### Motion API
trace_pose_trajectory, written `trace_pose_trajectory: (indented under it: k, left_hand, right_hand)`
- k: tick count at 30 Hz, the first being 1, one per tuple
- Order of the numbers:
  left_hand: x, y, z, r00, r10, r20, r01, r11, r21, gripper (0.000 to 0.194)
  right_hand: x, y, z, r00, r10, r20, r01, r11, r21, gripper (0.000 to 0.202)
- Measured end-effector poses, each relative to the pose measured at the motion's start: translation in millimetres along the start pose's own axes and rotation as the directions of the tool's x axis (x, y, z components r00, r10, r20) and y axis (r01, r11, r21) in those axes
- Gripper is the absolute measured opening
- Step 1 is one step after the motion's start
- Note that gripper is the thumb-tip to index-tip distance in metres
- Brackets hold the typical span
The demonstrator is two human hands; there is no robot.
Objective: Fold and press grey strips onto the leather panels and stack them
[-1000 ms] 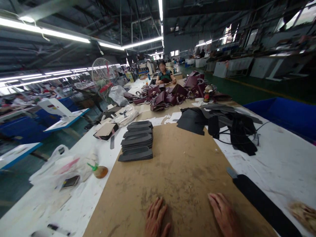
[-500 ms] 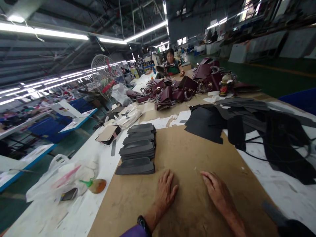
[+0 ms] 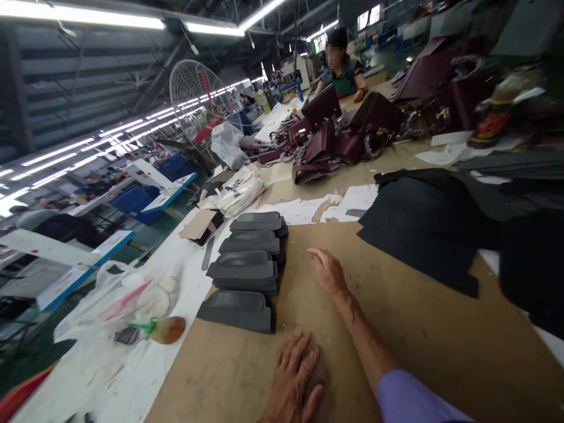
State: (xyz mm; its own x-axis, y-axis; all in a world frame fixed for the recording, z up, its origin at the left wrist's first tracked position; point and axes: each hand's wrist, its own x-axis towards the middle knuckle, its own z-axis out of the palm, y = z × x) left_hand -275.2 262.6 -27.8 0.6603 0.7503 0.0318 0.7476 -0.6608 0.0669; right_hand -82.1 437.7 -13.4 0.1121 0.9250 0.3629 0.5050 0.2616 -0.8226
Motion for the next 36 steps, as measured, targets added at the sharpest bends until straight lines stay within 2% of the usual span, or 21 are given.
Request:
trace_pose_trajectory:
  k: [3, 7, 11, 15, 19, 21, 24, 28, 31, 36]
  left_hand:
    - [1, 3, -1.5, 1.0, -0.022, -0.004, 0.022, 1.0, -0.013, 0.054]
    - [1, 3, 0.4, 0.996, 0.007, -0.085, -0.008, 1.0, -0.008, 0.053]
    - [-1, -1, 7.9, 0.985, 0.051, -0.163, -0.048, 0.999, 0.026, 0.053]
    - [-2, -4, 18.9, 0.981, 0.061, -0.184, -0.051, 0.997, 0.056, 0.055]
    - [2, -5, 24.7, 0.937, 0.068, -0.342, -0.043, 0.996, 0.08, 0.054]
    - [3, -5, 23.7, 0.923, 0.084, -0.374, -0.048, 0.993, 0.106, 0.056]
    - [2, -5, 22.4, 0.946, 0.101, -0.309, -0.069, 0.991, 0.113, 0.057]
    - [-4, -3, 27.2, 0.969, 0.023, -0.244, -0.017, 1.0, 0.027, 0.057]
    - [-6, -2, 28.8, 0.977, 0.026, -0.211, -0.023, 1.0, 0.016, 0.058]
    - [-3, -1, 20.6, 0.98, 0.038, -0.196, -0.037, 0.999, 0.007, 0.057]
  right_hand:
    - [13, 5, 8, 1.0, 0.002, 0.024, -0.002, 1.0, -0.004, 0.039]
    - [29, 12, 17, 0.998, -0.007, 0.067, 0.01, 0.999, -0.035, 0.044]
    - [44, 15, 27, 0.991, -0.031, 0.127, 0.044, 0.993, -0.105, 0.053]
    - [61, 8, 35, 0.973, -0.078, 0.217, 0.125, 0.97, -0.211, 0.058]
    - [75, -4, 40, 0.946, -0.127, 0.298, 0.224, 0.922, -0.316, 0.061]
    - [79, -8, 41, 0.935, -0.139, 0.327, 0.26, 0.896, -0.361, 0.063]
    - [83, -8, 43, 0.923, -0.136, 0.359, 0.288, 0.863, -0.416, 0.065]
    - [83, -4, 44, 0.917, -0.118, 0.381, 0.3, 0.833, -0.464, 0.067]
    - [82, -3, 44, 0.912, -0.118, 0.392, 0.313, 0.817, -0.483, 0.067]
    - [84, -4, 46, 0.901, -0.133, 0.413, 0.344, 0.799, -0.493, 0.067]
